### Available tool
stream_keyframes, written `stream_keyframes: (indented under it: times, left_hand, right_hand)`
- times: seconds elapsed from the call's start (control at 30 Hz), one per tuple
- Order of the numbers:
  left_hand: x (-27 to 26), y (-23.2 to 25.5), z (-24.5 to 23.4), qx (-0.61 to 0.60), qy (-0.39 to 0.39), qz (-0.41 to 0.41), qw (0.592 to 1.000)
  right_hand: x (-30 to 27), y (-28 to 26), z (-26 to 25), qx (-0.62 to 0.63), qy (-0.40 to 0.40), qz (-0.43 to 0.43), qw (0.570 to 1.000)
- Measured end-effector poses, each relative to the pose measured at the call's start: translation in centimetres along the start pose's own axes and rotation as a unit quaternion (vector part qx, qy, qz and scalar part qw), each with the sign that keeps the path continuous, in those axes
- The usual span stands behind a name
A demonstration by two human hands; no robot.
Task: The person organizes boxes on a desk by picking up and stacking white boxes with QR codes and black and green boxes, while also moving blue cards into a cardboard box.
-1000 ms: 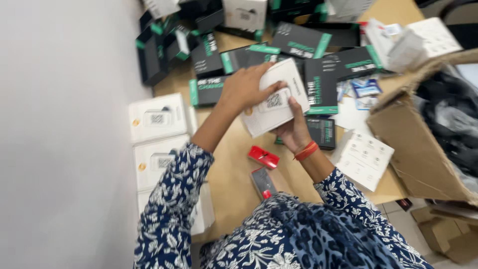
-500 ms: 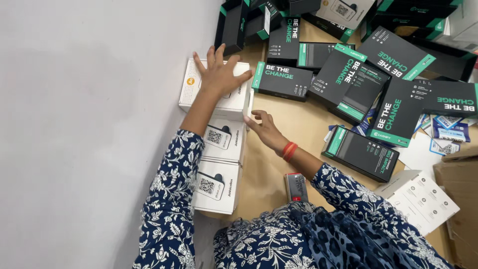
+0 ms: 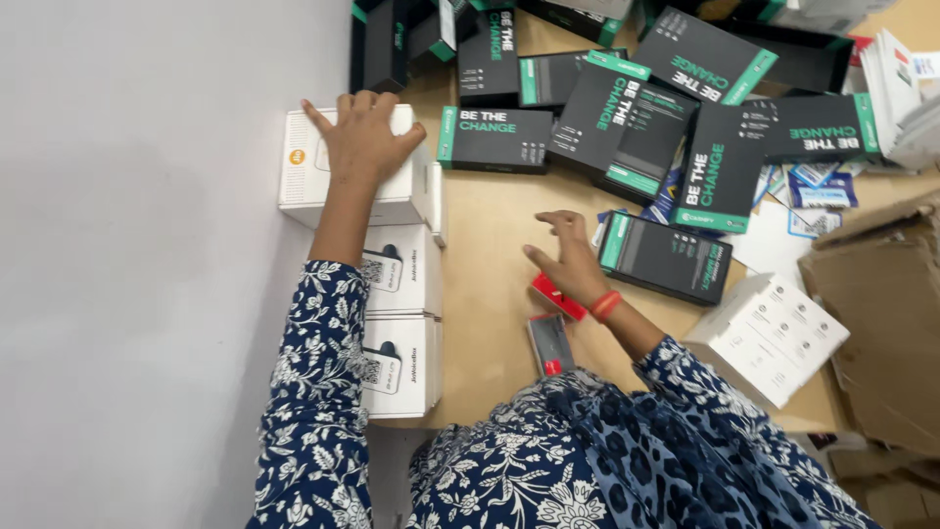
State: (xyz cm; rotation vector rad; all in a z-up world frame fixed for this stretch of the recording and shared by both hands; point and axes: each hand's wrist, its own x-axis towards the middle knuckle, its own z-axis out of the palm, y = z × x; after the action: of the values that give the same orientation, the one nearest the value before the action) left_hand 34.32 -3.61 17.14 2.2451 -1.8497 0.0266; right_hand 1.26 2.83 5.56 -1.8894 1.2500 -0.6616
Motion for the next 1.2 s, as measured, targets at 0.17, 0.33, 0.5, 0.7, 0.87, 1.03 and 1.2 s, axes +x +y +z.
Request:
stream_keyframes:
  times: [0.17, 0.33, 0.5, 0.7, 0.87, 1.03, 1.2]
  left_hand:
    - [-2.3, 8.0, 6.3, 0.209, 0.186, 0.115, 0.953]
    - [-10.5, 25.3, 17.3, -0.244, -0.166, 0.345, 0.891]
    - [-20.3, 37.2, 23.6, -0.353, -0.397, 0.322, 0.784]
    - [-23.5, 42.6, 21.2, -0.313, -0.445, 0.135, 0.828]
    - [-22.8, 41.8, 20.0, -0.556, -0.403, 0.006, 0.727]
    - [-22.1, 42.2, 17.3, -0.659, -0.346, -0.013, 0.668]
    - [-18.6, 38.6, 13.0, -0.778, -0.333, 0.022, 0.532]
  right_hand:
    - [-13.6, 8.7, -9.3, -0.129, 0.321, 0.01, 0.938]
    - [-25.8, 17.3, -14.5, -0.088, 0.442, 0.188, 0.872]
    - [-28.9, 23.0, -15.0, 0.127, 0.394, 0.342, 0.844]
    - [-26.2, 19.7, -14.3, 0.375, 0.31, 0.269, 0.831]
    - [-25.0, 15.2, -16.9, 0.283, 0.338, 0.239, 0.865]
    - [-24.1, 8.4, -17.8, -0.023, 0.38, 0.063, 0.922]
    - [-24.0, 4.2, -19.3, -0.066, 0.322, -0.11, 0.938]
